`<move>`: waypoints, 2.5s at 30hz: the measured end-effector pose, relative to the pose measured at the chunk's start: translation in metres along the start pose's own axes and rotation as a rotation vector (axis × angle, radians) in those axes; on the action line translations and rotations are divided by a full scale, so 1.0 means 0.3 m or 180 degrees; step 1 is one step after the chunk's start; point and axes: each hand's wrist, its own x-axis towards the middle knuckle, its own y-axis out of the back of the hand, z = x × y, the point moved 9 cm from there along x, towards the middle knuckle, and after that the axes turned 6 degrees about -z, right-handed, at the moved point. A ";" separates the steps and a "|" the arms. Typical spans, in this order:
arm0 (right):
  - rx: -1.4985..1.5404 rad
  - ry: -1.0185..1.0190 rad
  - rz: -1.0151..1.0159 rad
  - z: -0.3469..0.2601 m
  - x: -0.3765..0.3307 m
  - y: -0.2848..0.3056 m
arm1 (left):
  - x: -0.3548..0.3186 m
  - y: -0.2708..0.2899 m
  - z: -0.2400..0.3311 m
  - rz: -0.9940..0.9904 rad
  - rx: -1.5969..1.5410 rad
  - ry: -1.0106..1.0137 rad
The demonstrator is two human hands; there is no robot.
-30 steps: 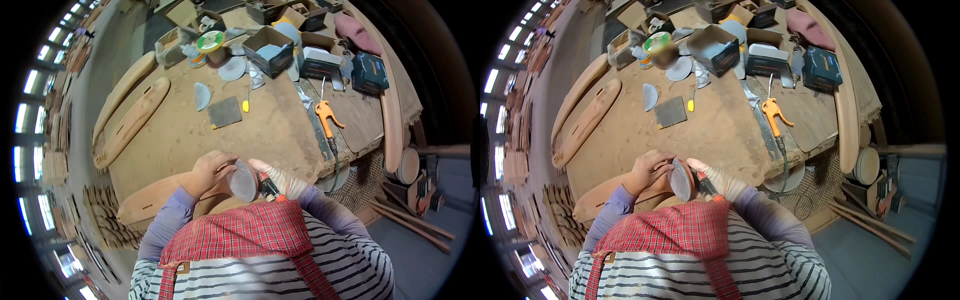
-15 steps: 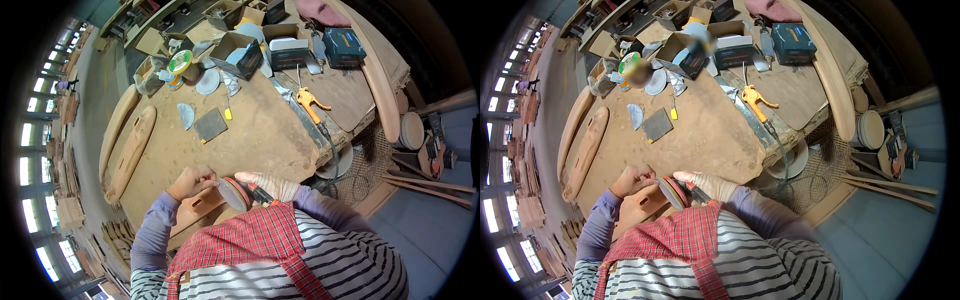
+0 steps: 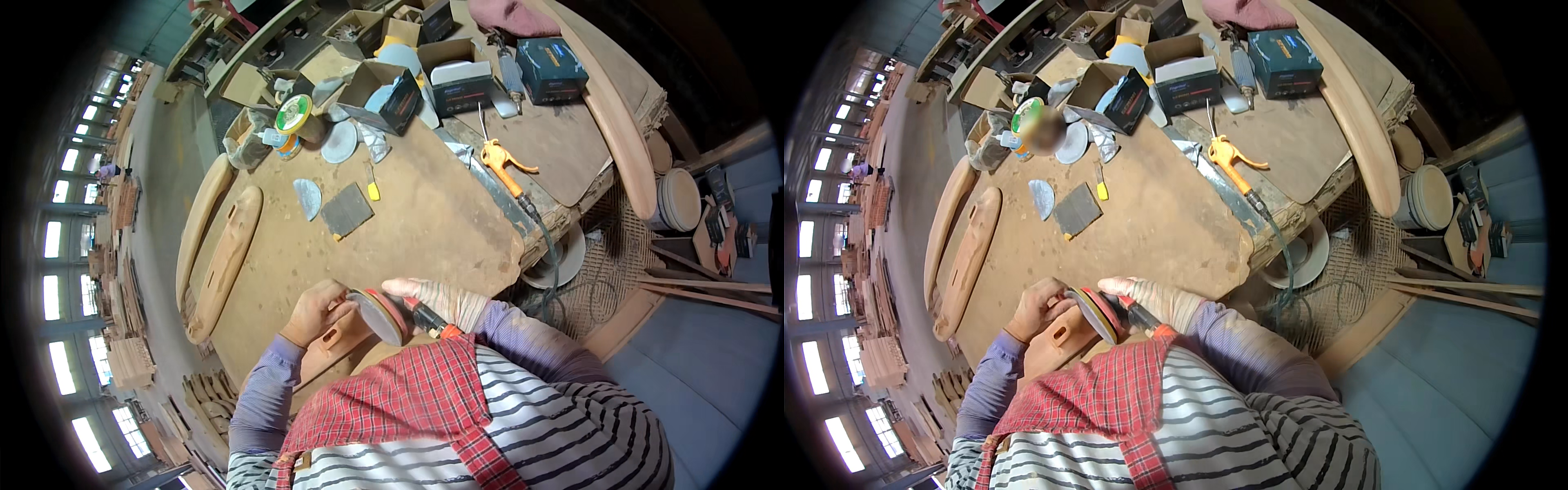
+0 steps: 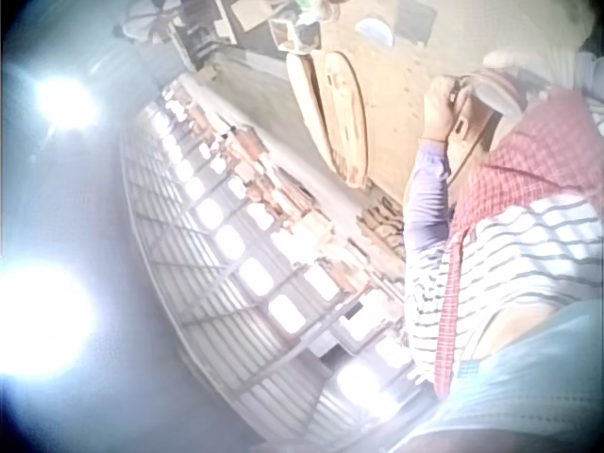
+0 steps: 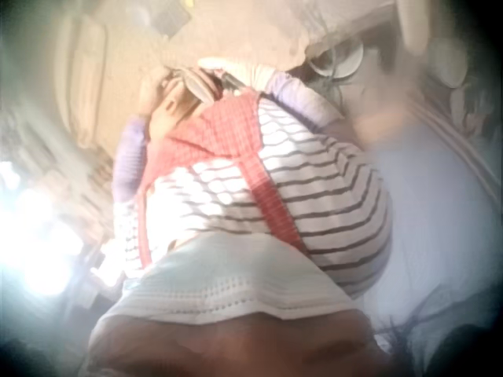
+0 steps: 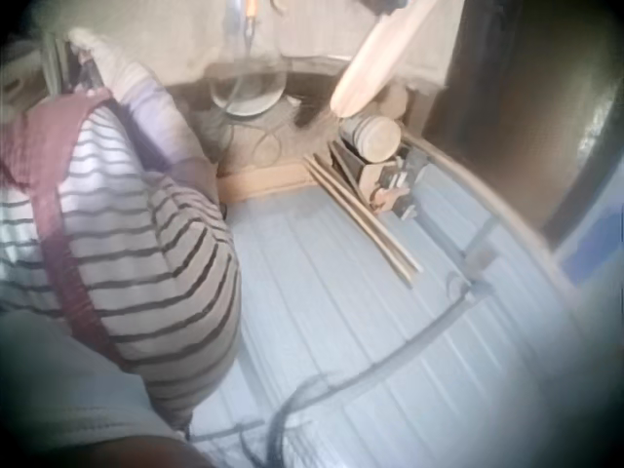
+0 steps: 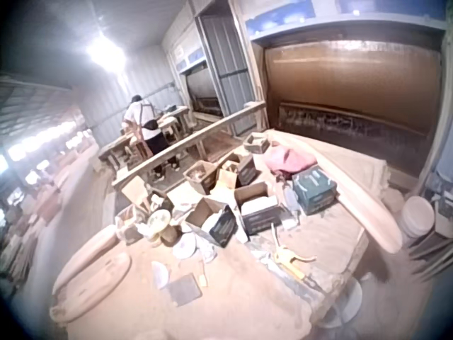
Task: The person applies glue into slots on curved wood pieces, uses a small scraper to remove excess material, and smooths the wood surfaces using both hand sandpaper and an electric power sander.
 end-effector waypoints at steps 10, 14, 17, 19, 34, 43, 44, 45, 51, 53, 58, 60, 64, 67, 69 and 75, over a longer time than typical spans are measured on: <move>-0.0077 0.0392 0.0293 -0.064 -0.042 -0.030 | -0.072 -0.076 0.033 -0.0485 -0.0056 0.0072; -0.0678 0.0493 0.0042 -0.063 0.025 0.024 | -0.203 -0.069 0.118 -0.0411 -0.1172 0.1216; -0.0586 0.0550 0.0056 -0.088 0.021 -0.045 | -0.266 -0.036 0.146 -0.0203 -0.1195 0.1171; -0.0920 0.0623 0.0201 -0.105 0.019 -0.032 | -0.314 -0.015 0.174 -0.0073 -0.1117 0.1135; -0.4873 0.1901 0.3405 -0.503 -0.088 0.228 | 0.037 0.001 -0.107 0.1105 -0.3330 0.1472; -0.0587 0.3663 0.2239 -0.375 -0.752 0.468 | 0.665 -0.424 0.386 -0.1569 -0.3044 0.0455; -0.0617 0.3770 0.2692 -0.354 -0.877 0.540 | 0.705 -0.412 0.368 -0.1447 -0.2872 0.0423; -0.0559 0.3494 0.3524 -0.294 -0.996 0.655 | 0.742 -0.382 0.330 -0.1261 -0.2693 0.0418; -0.1122 0.2941 0.5897 -0.038 -1.398 1.228 | 1.221 0.159 0.158 0.0946 -0.1395 -0.0194; -0.1617 0.1938 0.5962 -0.071 -1.322 1.321 | 1.359 0.264 0.142 0.1106 -0.0379 -0.0260; -0.4088 0.2415 0.6542 -0.480 -1.130 0.760 | 1.629 0.249 -0.024 0.0728 0.0697 -0.0409; -0.4841 0.2601 0.5282 -0.616 -0.960 0.677 | 1.740 0.191 -0.162 0.0093 0.0450 0.0074; -0.5786 0.2369 0.5695 -0.689 -0.779 0.705 | 1.860 0.019 -0.198 -0.1041 0.1688 -0.0066; -0.5777 0.1972 0.5751 -0.708 -0.764 0.714 | 1.866 -0.028 -0.152 -0.1402 0.1510 0.0478; -0.5712 0.1808 0.5710 -0.721 -0.758 0.710 | 1.887 -0.026 -0.177 -0.0984 0.1474 0.0440; -0.5816 0.1823 0.5504 -0.763 -0.755 0.661 | 1.884 -0.047 -0.201 -0.1363 0.1352 0.0572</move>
